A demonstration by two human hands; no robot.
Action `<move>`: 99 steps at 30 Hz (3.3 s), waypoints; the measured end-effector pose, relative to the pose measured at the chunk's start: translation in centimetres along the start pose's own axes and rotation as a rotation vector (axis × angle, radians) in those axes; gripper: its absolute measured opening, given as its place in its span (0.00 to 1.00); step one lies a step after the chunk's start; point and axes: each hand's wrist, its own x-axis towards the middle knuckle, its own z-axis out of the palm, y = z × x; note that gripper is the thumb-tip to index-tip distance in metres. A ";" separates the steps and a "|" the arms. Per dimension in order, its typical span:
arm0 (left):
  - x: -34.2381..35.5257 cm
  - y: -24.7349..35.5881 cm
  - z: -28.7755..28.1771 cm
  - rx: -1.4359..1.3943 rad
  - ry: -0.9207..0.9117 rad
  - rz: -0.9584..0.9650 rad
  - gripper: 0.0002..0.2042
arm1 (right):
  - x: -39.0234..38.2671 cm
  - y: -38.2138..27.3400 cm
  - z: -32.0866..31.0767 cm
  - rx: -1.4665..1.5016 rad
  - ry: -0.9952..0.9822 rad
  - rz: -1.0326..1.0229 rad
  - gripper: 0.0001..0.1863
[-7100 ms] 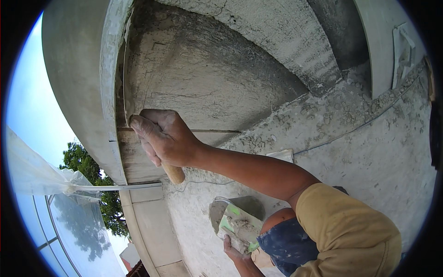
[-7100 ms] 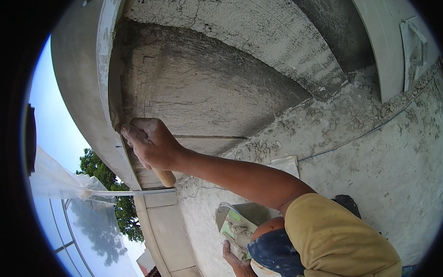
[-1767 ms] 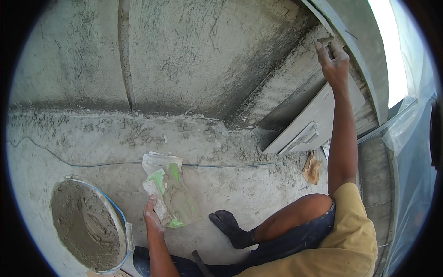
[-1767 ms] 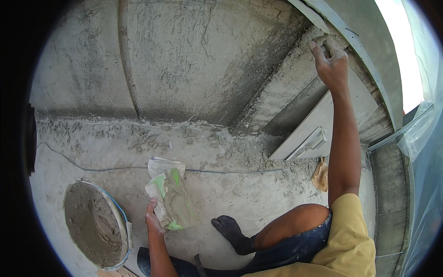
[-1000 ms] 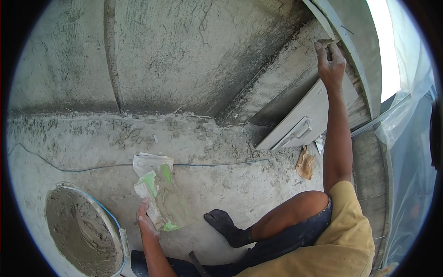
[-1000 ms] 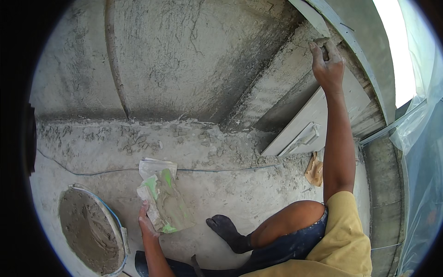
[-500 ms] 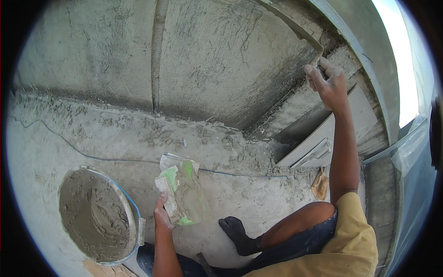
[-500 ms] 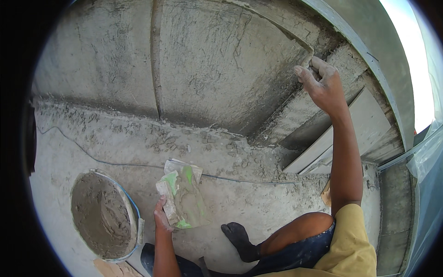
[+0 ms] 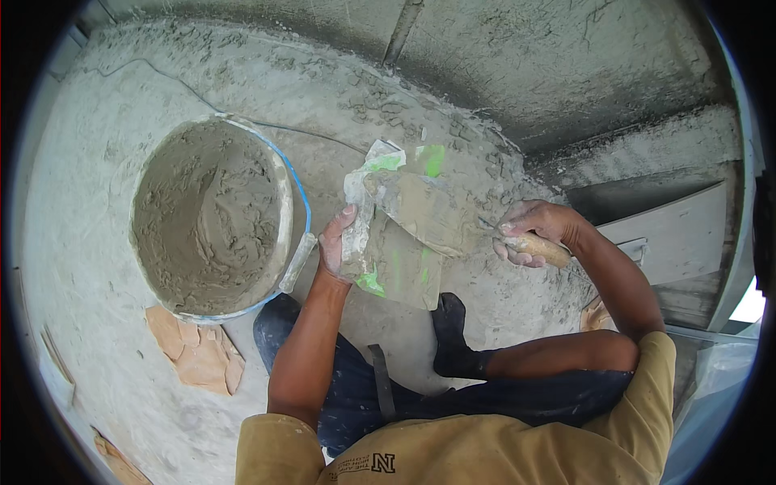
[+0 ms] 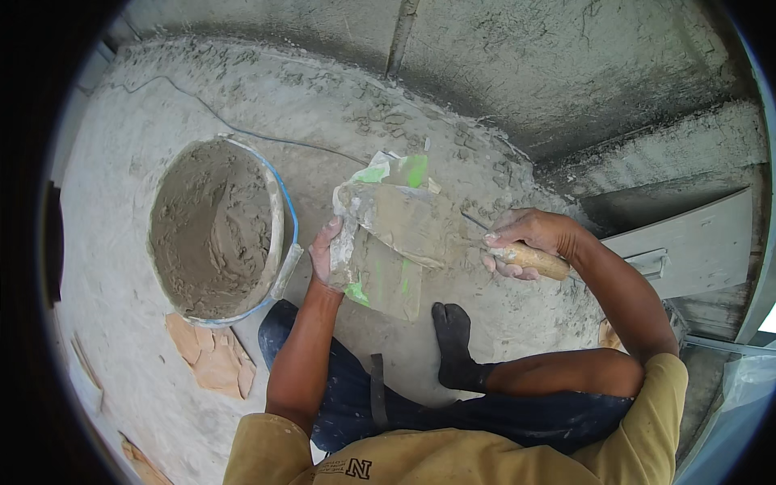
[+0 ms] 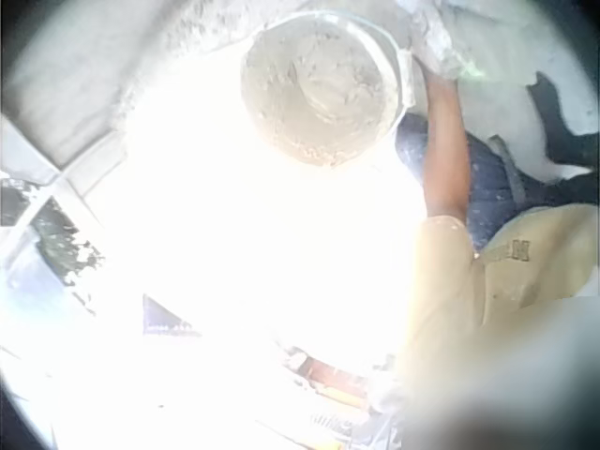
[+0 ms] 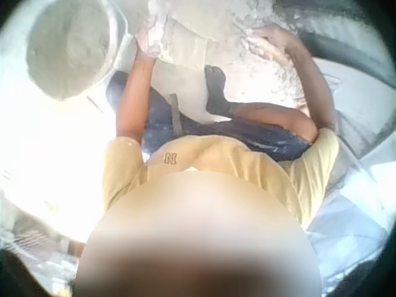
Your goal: The person plasters a wall with cement mortar using a trowel and hawk.
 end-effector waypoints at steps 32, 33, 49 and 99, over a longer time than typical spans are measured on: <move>1.2 1.2 1.1 0.091 0.064 0.150 0.31 | -6.3 4.4 -2.9 -0.480 0.720 -0.202 0.15; 1.3 1.0 1.2 0.089 0.101 0.179 0.32 | -5.6 4.5 -2.3 -0.766 0.778 -0.372 0.13; 1.0 0.3 0.7 0.030 -0.029 0.173 0.35 | 3.7 9.3 2.4 -1.538 1.059 -0.664 0.16; -0.4 -0.1 0.1 1.016 0.021 -0.254 0.32 | -12.7 -7.2 -4.2 -1.375 1.957 -0.972 0.14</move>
